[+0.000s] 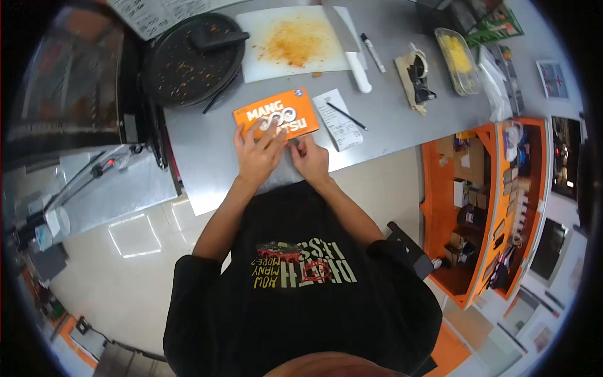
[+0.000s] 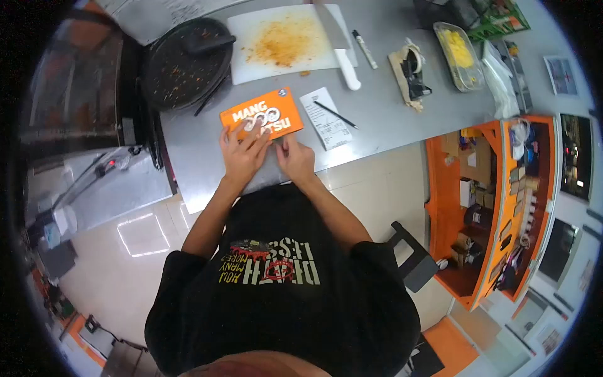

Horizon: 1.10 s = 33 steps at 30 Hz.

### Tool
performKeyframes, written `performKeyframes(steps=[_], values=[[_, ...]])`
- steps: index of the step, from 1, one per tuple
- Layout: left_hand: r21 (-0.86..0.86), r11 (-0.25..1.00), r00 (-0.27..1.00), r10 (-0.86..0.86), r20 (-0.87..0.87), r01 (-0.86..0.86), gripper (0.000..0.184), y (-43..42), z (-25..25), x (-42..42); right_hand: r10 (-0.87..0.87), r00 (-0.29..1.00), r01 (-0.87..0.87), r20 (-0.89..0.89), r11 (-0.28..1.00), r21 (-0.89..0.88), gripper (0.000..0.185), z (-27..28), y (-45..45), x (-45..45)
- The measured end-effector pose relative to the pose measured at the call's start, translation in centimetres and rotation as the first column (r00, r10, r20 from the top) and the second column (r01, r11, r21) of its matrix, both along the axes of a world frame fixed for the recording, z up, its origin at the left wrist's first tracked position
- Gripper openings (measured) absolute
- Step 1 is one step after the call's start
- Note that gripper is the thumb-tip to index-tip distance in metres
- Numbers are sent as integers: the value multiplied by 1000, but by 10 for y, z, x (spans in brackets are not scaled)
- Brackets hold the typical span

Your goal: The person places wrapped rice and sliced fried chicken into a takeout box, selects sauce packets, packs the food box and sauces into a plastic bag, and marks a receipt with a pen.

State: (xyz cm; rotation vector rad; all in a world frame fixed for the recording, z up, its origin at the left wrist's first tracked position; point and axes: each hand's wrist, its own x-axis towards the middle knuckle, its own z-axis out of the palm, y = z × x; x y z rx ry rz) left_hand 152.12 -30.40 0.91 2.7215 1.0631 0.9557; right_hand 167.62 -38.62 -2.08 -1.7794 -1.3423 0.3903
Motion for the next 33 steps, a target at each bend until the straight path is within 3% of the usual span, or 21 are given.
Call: performKeyframes(steps=[5, 6, 12, 15, 18, 20, 23, 26, 28, 30, 31, 33], values=[[34, 999, 999, 3, -33, -2, 34, 3, 5, 4, -75, 991, 81, -112, 995, 52, 21, 38, -24, 41], [16, 1000, 999, 11, -40, -10, 32, 1, 9, 5, -112, 979, 110, -173, 994, -23, 12, 44, -32, 56], [-50, 996, 988, 72, -135, -80, 29, -8, 25, 20, -263, 950, 267, -167, 964, -1, 13, 34, -65, 188], [-177, 974, 989, 128, -67, -138, 26, -13, 44, 32, -342, 925, 349, -167, 937, 13, 11, 45, -78, 227], [-164, 965, 976, 214, 38, -205, 17, -19, 54, 55, -364, 916, 381, -171, 921, 77, 11, 38, -61, 255], [-212, 971, 975, 150, 164, -114, 15, -19, 59, 81, -402, 908, 413, -120, 907, 89, 10, 33, -72, 265], [-244, 966, 953, -6, 304, 84, 12, -12, 65, 143, -403, 892, 423, -203, 904, 67, 11, 36, -84, 270], [-292, 904, 889, -168, 426, 311, 7, -14, 91, 219, -426, 859, 419, -283, 904, -90, 12, 23, -106, 301], [-372, 771, 817, -315, 483, 518, 5, -19, 109, 269, -494, 791, 477, -361, 867, -144, 15, 20, -111, 346], [-455, 569, 719, -428, 548, 685, 4, -30, 126, 320, -555, 755, 582, -349, 812, -34, 14, 31, -111, 415], [-502, 455, 677, -461, 574, 736, 4, -33, 133, 345, -579, 739, 624, -345, 781, 25, 13, 38, -109, 454], [-594, 108, 554, -522, 648, 797, 22, -37, 141, 394, -592, 766, 633, -250, 763, 133, 10, 48, -102, 541]])
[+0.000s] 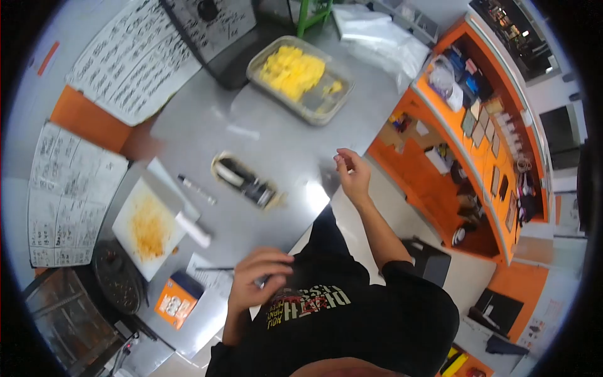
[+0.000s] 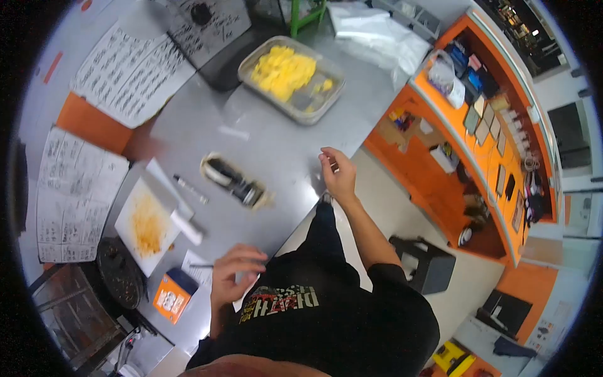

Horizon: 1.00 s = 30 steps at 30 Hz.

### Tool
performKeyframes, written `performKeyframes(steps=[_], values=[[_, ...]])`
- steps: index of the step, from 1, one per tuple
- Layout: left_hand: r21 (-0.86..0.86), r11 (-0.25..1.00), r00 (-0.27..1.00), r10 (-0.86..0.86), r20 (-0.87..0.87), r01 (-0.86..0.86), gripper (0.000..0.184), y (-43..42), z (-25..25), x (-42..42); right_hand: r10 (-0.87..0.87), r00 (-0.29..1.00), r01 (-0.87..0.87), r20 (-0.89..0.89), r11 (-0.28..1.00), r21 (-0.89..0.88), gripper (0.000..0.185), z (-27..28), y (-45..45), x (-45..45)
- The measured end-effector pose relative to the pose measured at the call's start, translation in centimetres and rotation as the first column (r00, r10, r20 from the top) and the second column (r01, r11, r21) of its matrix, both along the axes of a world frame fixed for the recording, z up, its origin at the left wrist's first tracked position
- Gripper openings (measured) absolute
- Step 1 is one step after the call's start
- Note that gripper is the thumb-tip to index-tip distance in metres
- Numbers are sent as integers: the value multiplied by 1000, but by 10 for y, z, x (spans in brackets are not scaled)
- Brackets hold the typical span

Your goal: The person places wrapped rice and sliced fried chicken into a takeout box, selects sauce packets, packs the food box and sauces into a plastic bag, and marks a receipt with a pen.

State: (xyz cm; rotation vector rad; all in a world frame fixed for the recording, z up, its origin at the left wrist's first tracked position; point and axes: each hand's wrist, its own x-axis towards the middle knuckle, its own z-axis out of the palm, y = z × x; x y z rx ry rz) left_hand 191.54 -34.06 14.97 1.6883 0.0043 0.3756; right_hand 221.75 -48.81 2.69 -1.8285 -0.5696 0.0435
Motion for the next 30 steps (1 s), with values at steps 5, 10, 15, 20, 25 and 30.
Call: performKeyframes(steps=[5, 10, 15, 20, 25, 30], values=[[-431, 835, 909, -410, -75, 342, 63, -28, 31, 120, 117, 977, -125, 176, 992, 34, 8, 48, 41, 195], [-405, 836, 919, -395, 25, 370, 61, -24, 41, 220, 145, 958, -173, 248, 980, 96, 10, 100, 78, 325], [-299, 863, 879, -459, -127, 407, 62, 0, 28, 323, 80, 907, -177, 413, 963, 204, 11, 163, 145, 470], [-217, 967, 961, -176, -212, 130, 54, 5, 27, 435, 68, 742, -206, 668, 970, 131, 20, 227, 271, 666], [-324, 911, 945, 165, -283, -256, 54, -17, 23, 506, 438, 649, -281, 623, 898, -338, 34, 293, 379, 748], [-409, 791, 881, 331, -339, -455, 52, -37, 27, 555, 517, 527, -155, 674, 839, -522, 40, 250, 488, 825]])
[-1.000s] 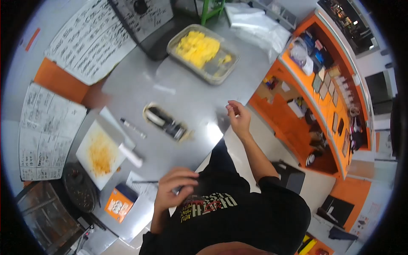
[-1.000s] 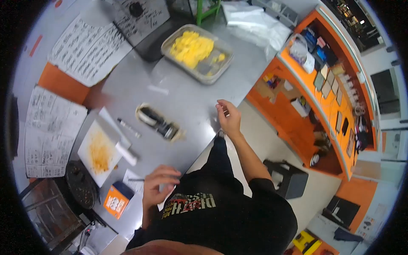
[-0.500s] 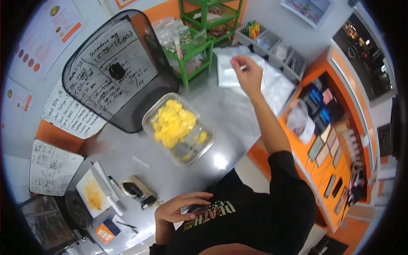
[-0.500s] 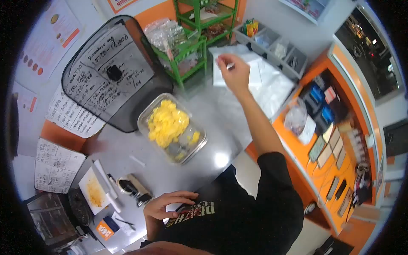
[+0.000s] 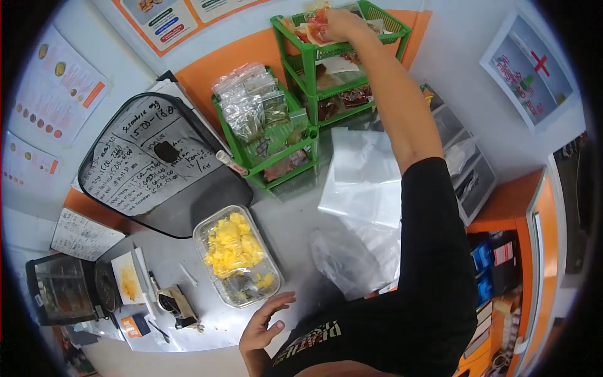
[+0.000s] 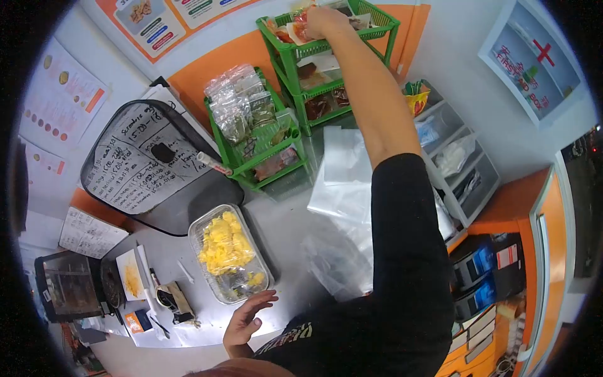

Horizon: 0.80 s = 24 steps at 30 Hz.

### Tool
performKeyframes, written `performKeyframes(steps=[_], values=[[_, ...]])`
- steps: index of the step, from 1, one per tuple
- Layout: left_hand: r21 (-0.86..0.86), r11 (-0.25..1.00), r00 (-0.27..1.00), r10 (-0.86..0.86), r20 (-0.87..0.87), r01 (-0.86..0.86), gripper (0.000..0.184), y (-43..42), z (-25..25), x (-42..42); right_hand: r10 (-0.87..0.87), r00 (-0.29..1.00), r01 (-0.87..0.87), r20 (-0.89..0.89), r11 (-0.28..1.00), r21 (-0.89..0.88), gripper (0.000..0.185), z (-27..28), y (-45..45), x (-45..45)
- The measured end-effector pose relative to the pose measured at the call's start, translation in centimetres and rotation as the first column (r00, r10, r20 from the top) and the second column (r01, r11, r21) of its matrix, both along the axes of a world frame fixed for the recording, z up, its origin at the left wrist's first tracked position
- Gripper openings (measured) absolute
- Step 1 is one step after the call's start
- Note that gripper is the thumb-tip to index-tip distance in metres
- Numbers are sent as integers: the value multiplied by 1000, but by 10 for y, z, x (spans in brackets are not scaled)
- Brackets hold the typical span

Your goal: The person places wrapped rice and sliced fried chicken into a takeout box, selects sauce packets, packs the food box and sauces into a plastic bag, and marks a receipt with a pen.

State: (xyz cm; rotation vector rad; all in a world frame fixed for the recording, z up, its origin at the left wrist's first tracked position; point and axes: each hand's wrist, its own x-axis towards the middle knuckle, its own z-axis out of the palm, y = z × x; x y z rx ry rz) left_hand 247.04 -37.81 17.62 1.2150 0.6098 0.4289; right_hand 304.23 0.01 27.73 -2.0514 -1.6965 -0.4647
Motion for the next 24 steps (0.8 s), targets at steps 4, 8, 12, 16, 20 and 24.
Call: performKeyframes(steps=[4, 8, 12, 16, 20, 24], values=[[21, 997, 995, 72, -63, -71, 50, 5, 8, 28, 65, 982, -48, -178, 994, 96, 31, -5, 3, 19], [211, 955, 963, 237, -130, -207, 37, 32, 32, 48, 313, 878, -58, -362, 820, 569, 17, 0, -94, -20], [667, 741, 911, 325, -255, -77, 27, 102, 110, 102, 556, 783, -164, -279, 618, 769, 16, -72, -126, -47], [920, 349, 941, 212, -263, 178, 23, 195, 183, 194, 91, 996, -86, 6, 915, 394, 23, -129, -106, -41], [981, 91, 927, 323, -190, 169, 23, 296, 200, 300, 113, 954, 31, -279, 885, 465, 19, -110, -121, -40], [845, -372, 895, 374, -243, 385, 30, 374, 187, 359, 340, 815, -96, -469, 878, 469, 14, -104, -143, -29]])
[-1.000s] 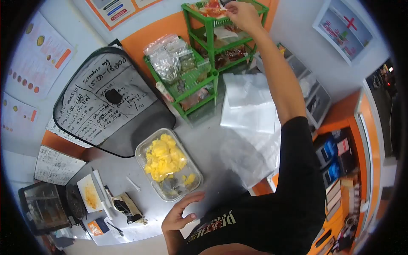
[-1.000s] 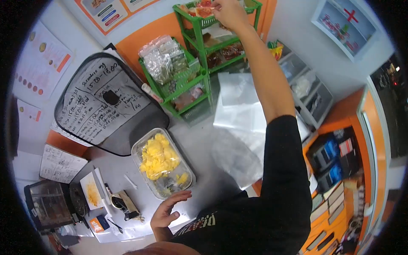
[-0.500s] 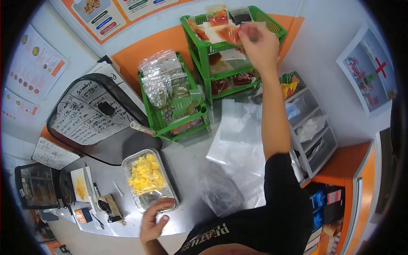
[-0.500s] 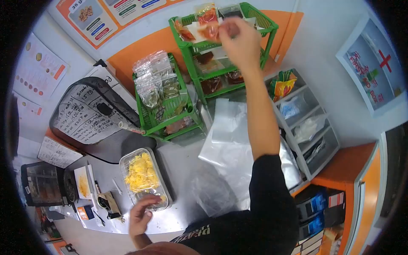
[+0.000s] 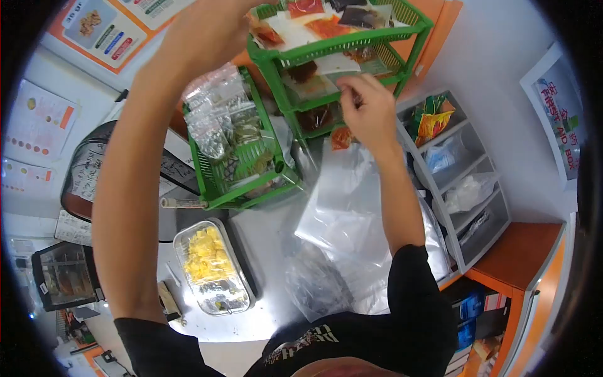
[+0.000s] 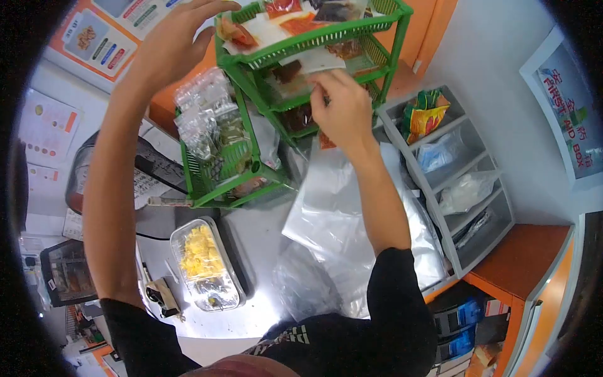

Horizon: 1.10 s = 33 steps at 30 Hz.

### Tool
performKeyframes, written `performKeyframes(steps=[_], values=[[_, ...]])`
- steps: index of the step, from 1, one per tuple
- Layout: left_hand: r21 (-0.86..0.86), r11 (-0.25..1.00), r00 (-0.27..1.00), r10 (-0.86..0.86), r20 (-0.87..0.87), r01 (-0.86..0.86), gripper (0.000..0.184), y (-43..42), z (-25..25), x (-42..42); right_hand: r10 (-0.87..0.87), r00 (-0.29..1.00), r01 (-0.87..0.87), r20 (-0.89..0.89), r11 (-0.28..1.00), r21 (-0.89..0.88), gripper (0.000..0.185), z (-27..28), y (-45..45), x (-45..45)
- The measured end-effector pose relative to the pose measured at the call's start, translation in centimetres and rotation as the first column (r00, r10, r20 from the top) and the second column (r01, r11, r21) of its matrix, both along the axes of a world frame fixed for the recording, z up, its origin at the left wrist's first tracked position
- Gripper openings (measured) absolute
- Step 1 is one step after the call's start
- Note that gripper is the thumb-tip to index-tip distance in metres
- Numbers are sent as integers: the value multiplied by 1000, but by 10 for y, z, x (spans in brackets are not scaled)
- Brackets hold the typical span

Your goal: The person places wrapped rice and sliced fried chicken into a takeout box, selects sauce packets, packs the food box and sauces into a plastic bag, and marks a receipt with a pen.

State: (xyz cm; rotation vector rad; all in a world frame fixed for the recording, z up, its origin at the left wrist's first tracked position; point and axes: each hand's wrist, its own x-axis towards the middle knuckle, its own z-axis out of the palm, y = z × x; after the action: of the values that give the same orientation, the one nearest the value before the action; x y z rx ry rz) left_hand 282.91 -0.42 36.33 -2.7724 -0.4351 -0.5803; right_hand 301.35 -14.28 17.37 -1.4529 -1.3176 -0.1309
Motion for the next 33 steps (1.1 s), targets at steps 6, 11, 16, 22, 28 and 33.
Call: performKeyframes(steps=[6, 11, 16, 22, 28, 33], values=[[-251, 947, 899, 77, -431, -202, 30, 19, 4, 27, -11, 994, 10, -111, 1000, -6, 11, -2, -20, 36], [-336, 905, 867, 67, -493, -261, 43, 7, 27, 39, 17, 975, -11, -223, 1000, 27, 10, -14, -24, 49], [-582, 777, 881, -76, -466, -240, 37, 58, 11, 43, 75, 962, -29, -262, 984, 175, 11, 3, -28, 48], [-398, 912, 931, -55, -362, -101, 36, 66, 5, 35, 160, 967, -82, -197, 931, 356, 10, 52, -20, 43], [-429, 895, 974, 22, -227, -120, 21, 69, -6, 46, 258, 966, -254, -6, 954, 156, 20, 116, 35, 45], [-404, 915, 1000, -20, -20, 10, 24, 92, -16, 50, 212, 915, -154, 344, 970, -187, 33, 125, 105, 60]])
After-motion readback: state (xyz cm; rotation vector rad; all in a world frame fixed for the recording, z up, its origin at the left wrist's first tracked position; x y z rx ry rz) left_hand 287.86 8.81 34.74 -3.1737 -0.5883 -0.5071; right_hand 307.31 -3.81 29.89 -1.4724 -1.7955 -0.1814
